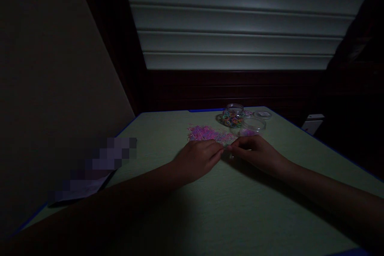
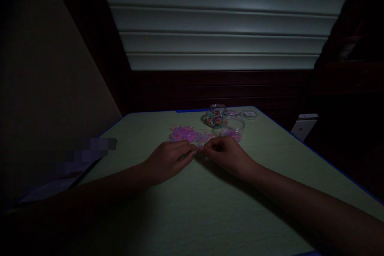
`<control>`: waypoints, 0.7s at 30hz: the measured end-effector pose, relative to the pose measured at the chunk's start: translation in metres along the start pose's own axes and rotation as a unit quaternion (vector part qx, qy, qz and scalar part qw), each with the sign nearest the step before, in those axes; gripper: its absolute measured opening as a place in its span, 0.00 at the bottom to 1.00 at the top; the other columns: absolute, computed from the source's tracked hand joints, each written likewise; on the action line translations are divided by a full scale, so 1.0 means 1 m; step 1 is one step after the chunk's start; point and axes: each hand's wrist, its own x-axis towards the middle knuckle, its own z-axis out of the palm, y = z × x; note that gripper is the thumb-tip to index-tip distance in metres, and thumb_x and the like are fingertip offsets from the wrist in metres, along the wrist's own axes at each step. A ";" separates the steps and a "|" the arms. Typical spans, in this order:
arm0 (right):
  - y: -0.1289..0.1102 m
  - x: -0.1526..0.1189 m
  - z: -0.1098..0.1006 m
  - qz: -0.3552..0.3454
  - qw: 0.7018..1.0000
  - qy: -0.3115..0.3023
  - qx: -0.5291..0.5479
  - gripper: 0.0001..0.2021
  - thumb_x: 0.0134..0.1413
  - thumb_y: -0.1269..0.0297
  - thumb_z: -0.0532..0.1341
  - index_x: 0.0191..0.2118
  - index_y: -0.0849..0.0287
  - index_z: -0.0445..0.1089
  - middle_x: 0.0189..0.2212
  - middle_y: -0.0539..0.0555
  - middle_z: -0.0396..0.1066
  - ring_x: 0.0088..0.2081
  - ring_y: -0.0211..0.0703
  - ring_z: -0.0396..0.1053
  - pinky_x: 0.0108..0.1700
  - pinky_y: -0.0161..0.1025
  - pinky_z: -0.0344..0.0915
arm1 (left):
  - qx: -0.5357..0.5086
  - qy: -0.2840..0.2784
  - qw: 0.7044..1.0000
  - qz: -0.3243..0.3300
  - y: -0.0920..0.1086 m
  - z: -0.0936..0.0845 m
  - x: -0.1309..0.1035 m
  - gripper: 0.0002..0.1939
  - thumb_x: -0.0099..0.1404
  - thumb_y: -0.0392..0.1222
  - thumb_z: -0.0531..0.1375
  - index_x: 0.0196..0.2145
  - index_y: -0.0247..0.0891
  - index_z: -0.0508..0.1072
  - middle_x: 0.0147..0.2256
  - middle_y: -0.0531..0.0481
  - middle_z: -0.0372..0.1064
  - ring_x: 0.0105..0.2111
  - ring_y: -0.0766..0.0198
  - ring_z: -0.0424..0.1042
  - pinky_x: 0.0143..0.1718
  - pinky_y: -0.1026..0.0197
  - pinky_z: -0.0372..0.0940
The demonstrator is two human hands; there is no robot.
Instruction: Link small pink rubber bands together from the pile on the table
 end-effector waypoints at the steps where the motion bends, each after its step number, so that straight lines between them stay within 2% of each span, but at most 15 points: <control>1: 0.001 0.000 0.000 0.002 1.000 0.001 -0.006 0.15 0.47 0.53 0.55 0.25 0.62 0.69 0.22 0.51 0.68 0.23 0.35 0.62 0.25 0.32 0.57 | -0.002 -0.004 1.000 -0.002 0.000 0.000 0.000 0.11 0.64 0.39 0.46 0.38 0.36 0.67 0.32 0.50 0.67 0.32 0.67 0.67 0.33 0.65 0.61; 7: 0.004 0.003 -0.004 -0.019 0.999 0.012 -0.036 0.14 0.48 0.56 0.55 0.26 0.62 0.70 0.22 0.50 0.68 0.24 0.36 0.62 0.27 0.32 0.58 | -0.022 0.003 1.000 -0.022 -0.001 0.002 0.000 0.11 0.64 0.40 0.47 0.38 0.37 0.67 0.33 0.51 0.68 0.33 0.67 0.67 0.36 0.65 0.60; 15: 0.010 0.008 -0.015 -0.040 0.995 0.051 -0.076 0.14 0.48 0.56 0.56 0.27 0.62 0.71 0.25 0.52 0.70 0.27 0.39 0.64 0.29 0.34 0.58 | -0.046 0.006 0.998 -0.033 -0.002 0.002 0.001 0.10 0.64 0.39 0.47 0.36 0.37 0.67 0.32 0.51 0.67 0.31 0.68 0.66 0.34 0.65 0.60; 21: 0.008 0.007 -0.014 -0.067 0.994 0.063 -0.065 0.11 0.47 0.58 0.57 0.27 0.61 0.71 0.26 0.52 0.71 0.29 0.40 0.66 0.31 0.35 0.60 | -0.059 0.017 0.997 -0.035 -0.001 0.001 0.001 0.10 0.64 0.39 0.48 0.36 0.37 0.68 0.32 0.51 0.67 0.31 0.69 0.66 0.33 0.66 0.60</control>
